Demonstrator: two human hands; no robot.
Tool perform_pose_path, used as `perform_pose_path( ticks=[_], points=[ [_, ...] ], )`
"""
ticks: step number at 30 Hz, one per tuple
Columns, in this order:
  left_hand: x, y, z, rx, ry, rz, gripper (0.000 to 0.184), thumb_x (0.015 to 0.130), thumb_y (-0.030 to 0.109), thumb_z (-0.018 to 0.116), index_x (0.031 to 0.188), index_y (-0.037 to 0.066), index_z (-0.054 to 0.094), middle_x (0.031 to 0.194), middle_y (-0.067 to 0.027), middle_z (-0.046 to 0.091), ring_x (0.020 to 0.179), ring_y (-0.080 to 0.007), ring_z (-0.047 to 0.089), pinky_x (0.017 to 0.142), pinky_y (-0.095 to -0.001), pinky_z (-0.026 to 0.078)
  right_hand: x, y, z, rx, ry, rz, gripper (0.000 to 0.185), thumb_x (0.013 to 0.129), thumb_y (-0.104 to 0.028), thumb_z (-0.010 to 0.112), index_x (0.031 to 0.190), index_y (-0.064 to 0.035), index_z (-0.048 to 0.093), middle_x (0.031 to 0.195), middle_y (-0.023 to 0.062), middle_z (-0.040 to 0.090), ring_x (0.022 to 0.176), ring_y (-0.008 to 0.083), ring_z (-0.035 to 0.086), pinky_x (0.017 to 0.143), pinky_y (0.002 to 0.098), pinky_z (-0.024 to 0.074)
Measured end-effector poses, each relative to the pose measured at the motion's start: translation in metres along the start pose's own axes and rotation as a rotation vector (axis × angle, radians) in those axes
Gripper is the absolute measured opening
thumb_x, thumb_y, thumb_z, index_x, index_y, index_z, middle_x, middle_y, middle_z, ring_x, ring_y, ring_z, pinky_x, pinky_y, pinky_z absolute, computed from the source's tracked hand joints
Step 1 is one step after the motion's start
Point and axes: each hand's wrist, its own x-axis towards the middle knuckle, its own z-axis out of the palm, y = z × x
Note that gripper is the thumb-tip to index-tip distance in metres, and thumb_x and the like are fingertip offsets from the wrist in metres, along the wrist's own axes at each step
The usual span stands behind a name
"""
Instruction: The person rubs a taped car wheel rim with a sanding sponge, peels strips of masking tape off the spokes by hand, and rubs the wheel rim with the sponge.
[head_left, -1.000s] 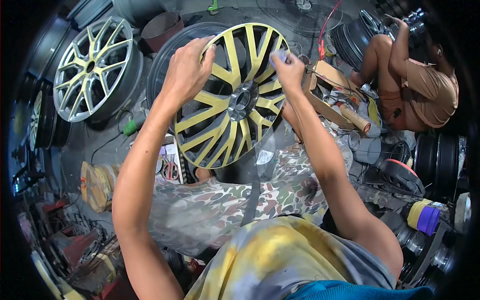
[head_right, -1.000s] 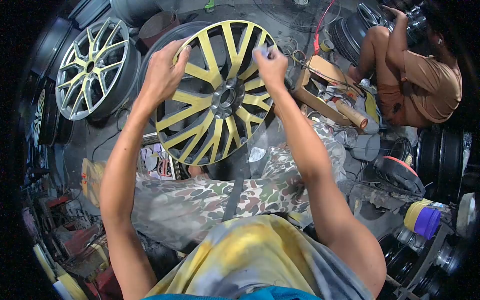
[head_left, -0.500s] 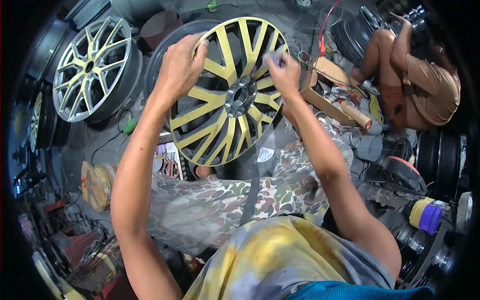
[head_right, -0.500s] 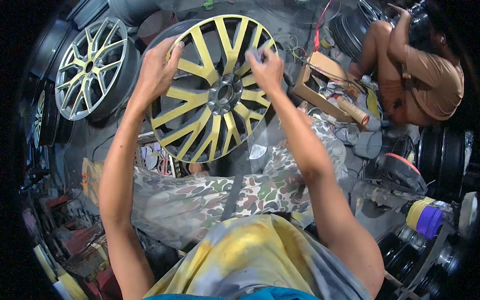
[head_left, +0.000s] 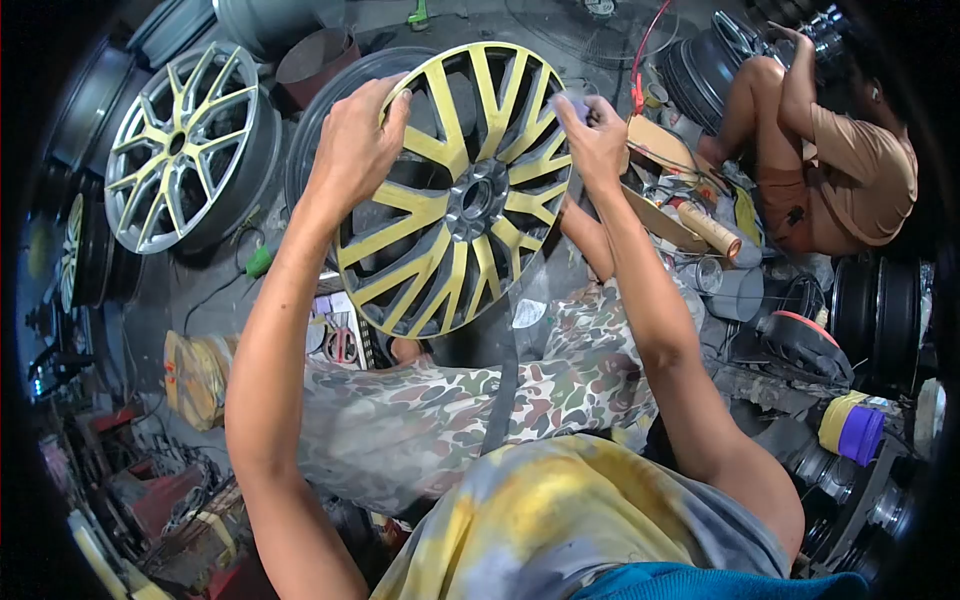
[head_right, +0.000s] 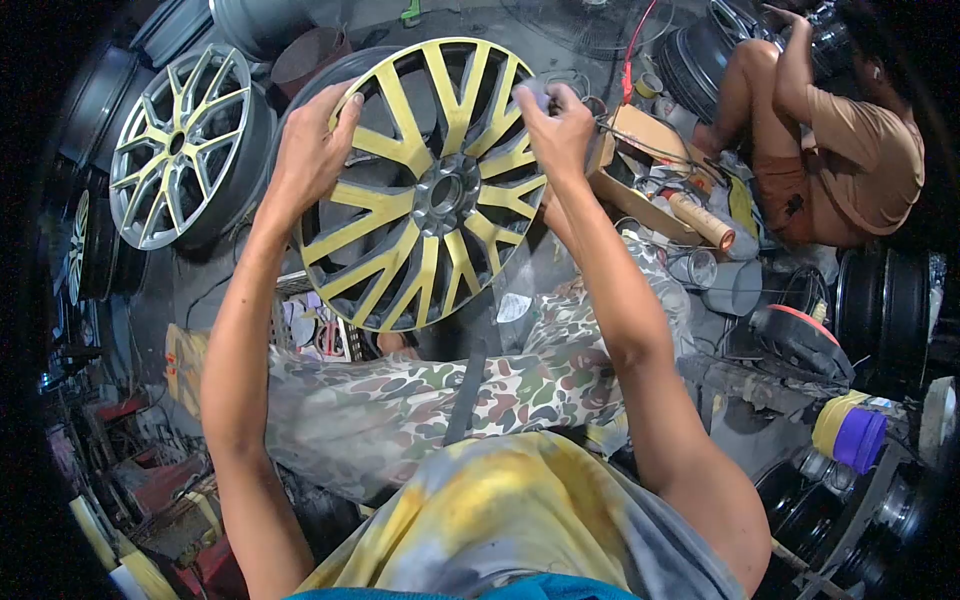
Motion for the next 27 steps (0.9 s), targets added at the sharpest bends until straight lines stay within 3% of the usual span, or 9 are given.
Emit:
perform_pose_path(
  ticks=[2, 8, 11, 17, 20, 21, 23, 25, 27],
  points=[
    [0.000, 0.001, 0.001, 0.000, 0.003, -0.004, 0.032, 0.101, 0.020, 0.057, 0.123, -0.001, 0.067, 0.107, -0.0239, 0.069, 0.101, -0.0455, 0.065, 0.086, -0.0494, 0.051, 0.003, -0.029, 0.016, 0.140, -0.091, -0.036, 0.036, 0.086, -0.032, 0.081, 0.086, 0.0022, 0.071, 0.067, 0.0020, 0.060, 0.064, 0.0070, 0.051, 0.058, 0.0277, 0.0435],
    [0.005, 0.000, -0.001, -0.027, -0.016, -0.003, 0.032, 0.101, 0.020, 0.057, 0.123, -0.001, 0.067, 0.110, -0.0245, 0.069, 0.102, -0.0452, 0.065, 0.088, -0.0484, 0.051, 0.018, -0.030, 0.038, -0.123, -0.093, -0.167, 0.044, 0.080, -0.039, 0.080, 0.082, 0.0030, 0.067, 0.069, 0.0156, 0.064, 0.062, 0.0183, 0.056, 0.061, 0.0376, 0.0474],
    [0.007, -0.005, 0.002, -0.019, 0.040, 0.015, 0.032, 0.100, 0.021, 0.059, 0.120, -0.001, 0.069, 0.107, -0.0246, 0.070, 0.101, -0.0449, 0.066, 0.088, -0.0479, 0.052, -0.026, -0.014, 0.000, -0.225, -0.317, -0.022, 0.043, 0.080, -0.037, 0.080, 0.081, 0.0034, 0.066, 0.068, 0.0137, 0.064, 0.062, 0.0177, 0.057, 0.060, 0.0371, 0.0472],
    [0.021, -0.021, -0.003, 0.055, 0.164, -0.023, 0.034, 0.095, 0.031, 0.068, 0.104, -0.001, 0.076, 0.096, -0.0237, 0.070, 0.090, -0.0411, 0.069, 0.081, -0.0452, 0.053, -0.155, 0.102, -0.063, -0.023, -0.385, 0.483, 0.031, 0.089, -0.030, 0.077, 0.092, -0.0006, 0.068, 0.076, 0.0079, 0.067, 0.066, 0.0157, 0.056, 0.062, 0.0361, 0.0463],
    [0.020, -0.024, -0.012, 0.084, 0.139, -0.073, 0.038, 0.094, 0.033, 0.069, 0.102, -0.003, 0.074, 0.093, -0.0230, 0.069, 0.085, -0.0390, 0.068, 0.078, -0.0451, 0.052, -0.206, 0.142, -0.057, -0.097, -0.526, 0.404, 0.032, 0.089, -0.031, 0.076, 0.094, -0.0005, 0.066, 0.079, 0.0108, 0.065, 0.070, 0.0182, 0.058, 0.067, 0.0369, 0.0469],
    [0.015, -0.026, -0.020, 0.091, 0.137, -0.066, 0.038, 0.094, 0.033, 0.069, 0.102, -0.003, 0.074, 0.093, -0.0230, 0.069, 0.085, -0.0390, 0.068, 0.078, -0.0451, 0.052, -0.218, 0.137, -0.047, -0.148, -0.540, 0.374, 0.030, 0.092, -0.029, 0.075, 0.096, -0.0013, 0.067, 0.082, 0.0073, 0.066, 0.073, 0.0142, 0.058, 0.067, 0.0329, 0.0468],
    [-0.005, -0.023, -0.042, 0.230, -0.008, -0.096, 0.038, 0.094, 0.033, 0.069, 0.100, -0.005, 0.070, 0.086, -0.0223, 0.067, 0.075, -0.0364, 0.065, 0.072, -0.0443, 0.051, -0.229, 0.127, -0.034, -0.175, -0.542, 0.358, 0.027, 0.094, -0.028, 0.074, 0.097, -0.0020, 0.067, 0.085, 0.0038, 0.067, 0.076, 0.0103, 0.058, 0.067, 0.0288, 0.0466],
    [-0.035, 0.001, -0.072, 0.303, -0.259, -0.335, 0.038, 0.094, 0.031, 0.069, 0.098, -0.006, 0.066, 0.075, -0.0214, 0.064, 0.066, -0.0333, 0.061, 0.066, -0.0423, 0.050, -0.226, 0.109, -0.029, -0.138, -0.435, 0.272, 0.036, 0.091, -0.033, 0.072, 0.090, 0.0012, 0.061, 0.081, 0.0183, 0.063, 0.072, 0.0270, 0.060, 0.071, 0.0407, 0.0475],
    [-0.082, -0.029, -0.077, 0.202, -0.401, -0.299, 0.038, 0.098, 0.032, 0.066, 0.096, -0.006, 0.065, 0.068, -0.0161, 0.061, 0.061, -0.0255, 0.060, 0.060, -0.0390, 0.049, -0.218, 0.112, -0.023, -0.086, -0.410, 0.343, 0.035, 0.091, -0.033, 0.071, 0.092, 0.0011, 0.063, 0.085, 0.0187, 0.067, 0.073, 0.0290, 0.062, 0.071, 0.0410, 0.0481]
  ],
)
